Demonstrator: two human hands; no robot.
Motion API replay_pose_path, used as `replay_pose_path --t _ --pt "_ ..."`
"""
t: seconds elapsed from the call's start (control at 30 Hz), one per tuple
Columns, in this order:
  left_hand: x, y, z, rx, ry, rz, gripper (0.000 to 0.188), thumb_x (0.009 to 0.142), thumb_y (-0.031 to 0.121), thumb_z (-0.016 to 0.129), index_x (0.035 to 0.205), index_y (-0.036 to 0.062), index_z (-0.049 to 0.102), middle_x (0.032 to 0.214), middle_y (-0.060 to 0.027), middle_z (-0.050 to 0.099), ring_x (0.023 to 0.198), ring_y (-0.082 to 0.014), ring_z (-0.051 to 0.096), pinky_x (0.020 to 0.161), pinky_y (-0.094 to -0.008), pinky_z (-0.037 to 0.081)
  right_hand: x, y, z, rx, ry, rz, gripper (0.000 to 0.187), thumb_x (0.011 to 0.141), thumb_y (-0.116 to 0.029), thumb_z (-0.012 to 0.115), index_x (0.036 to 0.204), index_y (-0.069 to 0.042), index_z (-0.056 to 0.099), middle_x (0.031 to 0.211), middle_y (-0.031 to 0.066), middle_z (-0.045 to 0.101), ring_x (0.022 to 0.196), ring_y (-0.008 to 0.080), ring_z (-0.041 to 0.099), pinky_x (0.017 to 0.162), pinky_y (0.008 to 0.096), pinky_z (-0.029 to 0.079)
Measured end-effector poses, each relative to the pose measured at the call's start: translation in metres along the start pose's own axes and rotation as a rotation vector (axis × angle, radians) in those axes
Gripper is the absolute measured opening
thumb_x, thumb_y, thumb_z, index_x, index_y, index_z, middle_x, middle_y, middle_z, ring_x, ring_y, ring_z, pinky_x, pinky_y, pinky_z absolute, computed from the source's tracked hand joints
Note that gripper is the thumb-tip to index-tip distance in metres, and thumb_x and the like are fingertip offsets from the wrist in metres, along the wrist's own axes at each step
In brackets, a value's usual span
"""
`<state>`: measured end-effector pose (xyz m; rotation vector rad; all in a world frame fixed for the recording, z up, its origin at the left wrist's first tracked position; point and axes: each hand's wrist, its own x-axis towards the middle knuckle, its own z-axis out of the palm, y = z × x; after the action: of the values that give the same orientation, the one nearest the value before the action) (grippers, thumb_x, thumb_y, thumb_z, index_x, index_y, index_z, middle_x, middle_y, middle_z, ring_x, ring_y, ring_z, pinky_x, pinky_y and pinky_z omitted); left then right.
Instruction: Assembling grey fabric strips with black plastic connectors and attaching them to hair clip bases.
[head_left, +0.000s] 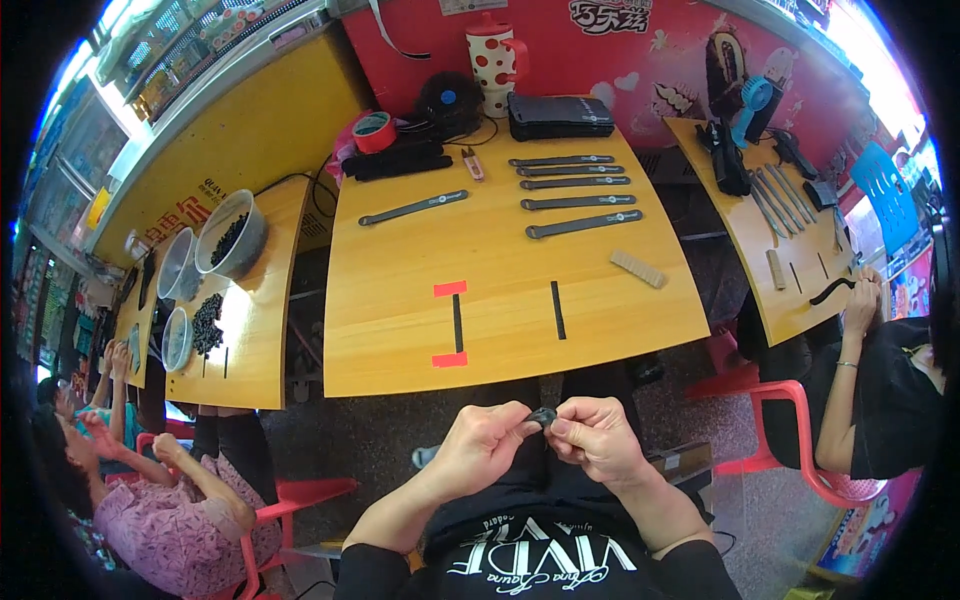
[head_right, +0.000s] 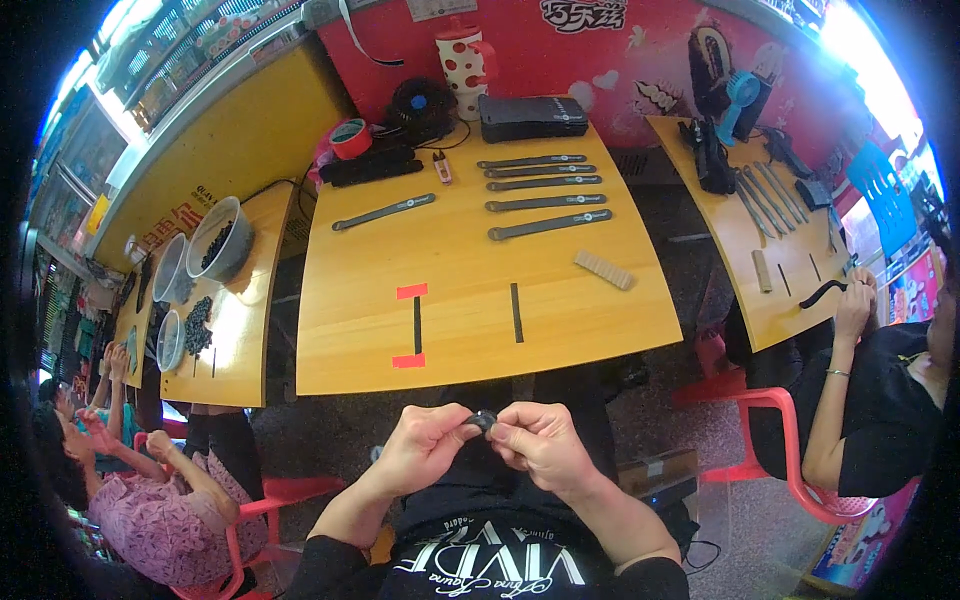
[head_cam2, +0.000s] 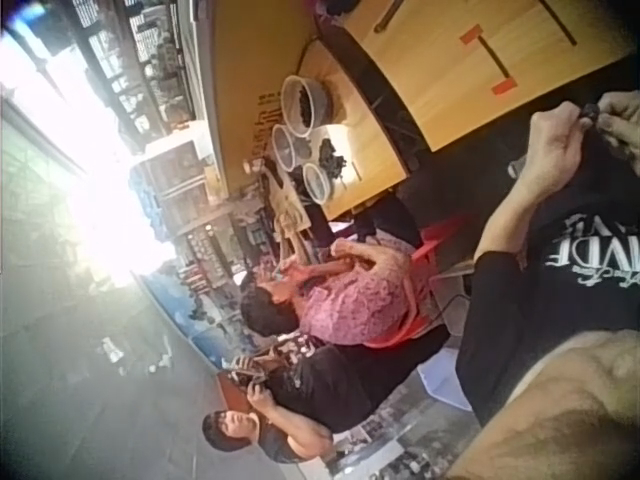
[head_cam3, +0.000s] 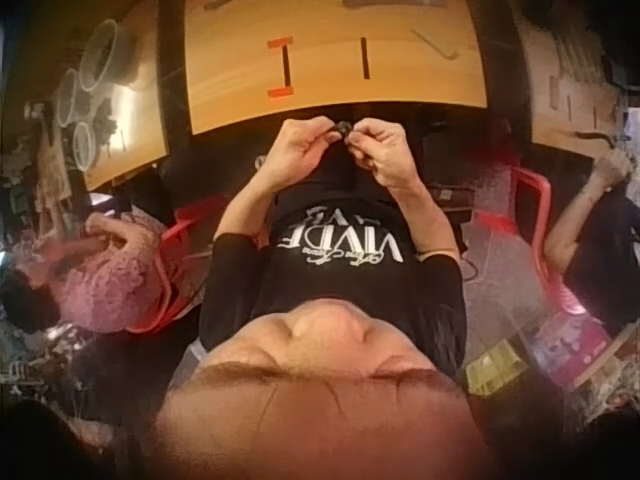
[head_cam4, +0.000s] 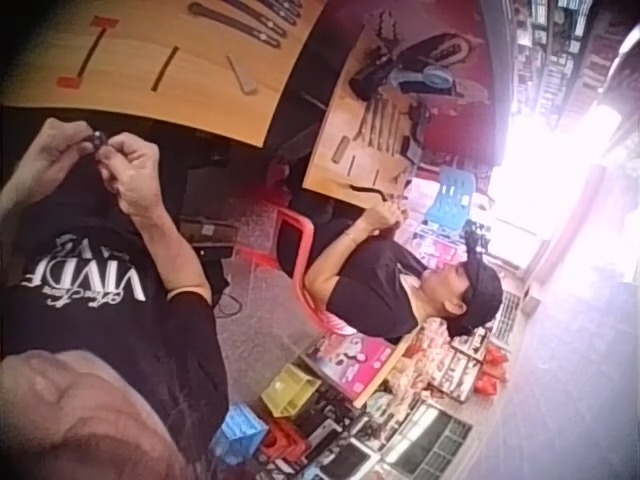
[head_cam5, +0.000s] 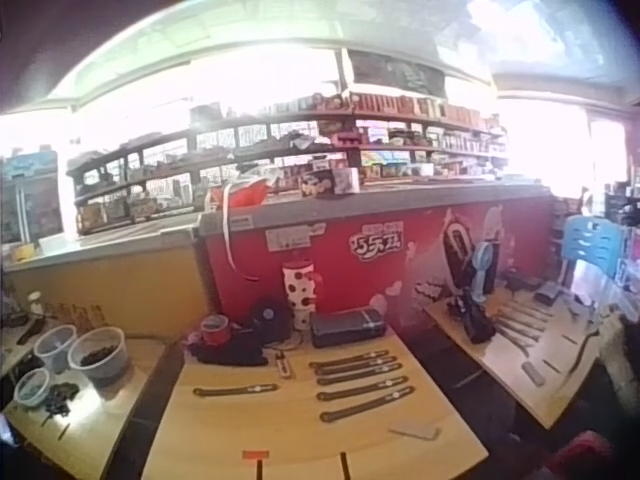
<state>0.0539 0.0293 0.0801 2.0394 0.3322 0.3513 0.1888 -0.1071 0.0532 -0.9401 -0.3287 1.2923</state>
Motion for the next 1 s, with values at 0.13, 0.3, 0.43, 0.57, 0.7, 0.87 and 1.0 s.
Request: replay_pose_path --t 0.13,0.3,0.43,0.57,0.7,0.87,1.0 --pt "-0.006 -0.009 0.013 -0.395 -0.011 -0.215 0.01 0.093 0.007 0.057 0.087 0.0 0.061 0.058 -0.0021 0.048 0.053 -0.0055 0.044 0.047 -0.0251 0.036 0.0 0.005 0.003 0.042 0.004 -0.118 0.009 0.09 -0.001 0.058 0.084 0.002 0.064 0.063 0.0035 0.056 0.05 0.0055 0.044 0.044 0.018 0.032" --pt "-0.012 -0.015 0.02 -0.585 0.05 -0.358 0.014 0.096 0.008 0.054 0.092 0.0011 0.065 0.061 0.0048 0.05 0.055 -0.0025 0.042 0.048 -0.0203 0.035 0.007 -0.001 0.001 -0.601 -0.004 -0.321 0.006 0.088 -0.002 0.063 0.084 0.001 0.063 0.067 0.0025 0.058 0.055 0.0069 0.049 0.051 0.0214 0.038" --pt "-0.01 -0.011 0.02 -0.464 0.065 -0.358 0.013 0.096 0.009 0.054 0.092 0.001 0.064 0.061 0.0031 0.053 0.054 -0.0032 0.046 0.048 -0.0209 0.037 0.012 -0.003 0.005 -0.833 0.004 -0.586 0.007 0.084 -0.002 0.067 0.081 0.0 0.061 0.065 0.0077 0.056 0.051 0.0128 0.05 0.048 0.0249 0.039" --pt "-0.01 -0.008 0.023 -0.367 0.088 -0.303 0.014 0.096 0.01 0.053 0.095 0.0013 0.064 0.063 0.0017 0.057 0.055 -0.0045 0.052 0.049 -0.0203 0.042 0.016 0.006 0.0 -1.094 0.09 -0.917 0.01 0.079 -0.001 0.07 0.078 0.0 0.06 0.061 0.0093 0.051 0.049 0.0201 0.05 0.044 0.0286 0.038" --pt "-0.012 -0.003 0.027 -0.509 0.089 -0.365 0.015 0.097 0.01 0.052 0.098 0.0013 0.064 0.066 0.0019 0.058 0.055 -0.0056 0.053 0.049 -0.0198 0.044 0.016 0.006 0.005 -1.454 0.216 -1.282 0.014 0.071 -0.003 0.071 0.075 -0.001 0.058 0.061 0.0057 0.047 0.048 0.0195 0.049 0.042 0.0288 0.038" --pt "-0.009 0.004 0.032 -0.72 0.18 -0.303 0.021 0.097 0.009 0.051 0.112 0.0003 0.063 0.079 -0.0019 0.061 0.075 -0.0072 0.058 0.068 -0.0193 0.047 0.02 0.007 -0.005 -1.459 0.179 -1.332 0.015 0.069 -0.005 0.071 0.077 0.0 0.059 0.063 0.0061 0.049 0.05 0.0201 0.051 0.042 0.0292 0.038" --pt "-0.003 -0.006 0.011 -0.58 0.141 -0.122 0.021 0.096 0.007 0.054 0.112 -0.0012 0.064 0.085 -0.0039 0.062 0.083 -0.008 0.057 0.074 -0.0203 0.045 0.019 0.003 -0.007 -1.433 0.06 -1.246 0.017 0.068 -0.005 0.073 0.077 0.0 0.06 0.063 0.0064 0.049 0.05 0.0206 0.052 0.041 0.0303 0.037"
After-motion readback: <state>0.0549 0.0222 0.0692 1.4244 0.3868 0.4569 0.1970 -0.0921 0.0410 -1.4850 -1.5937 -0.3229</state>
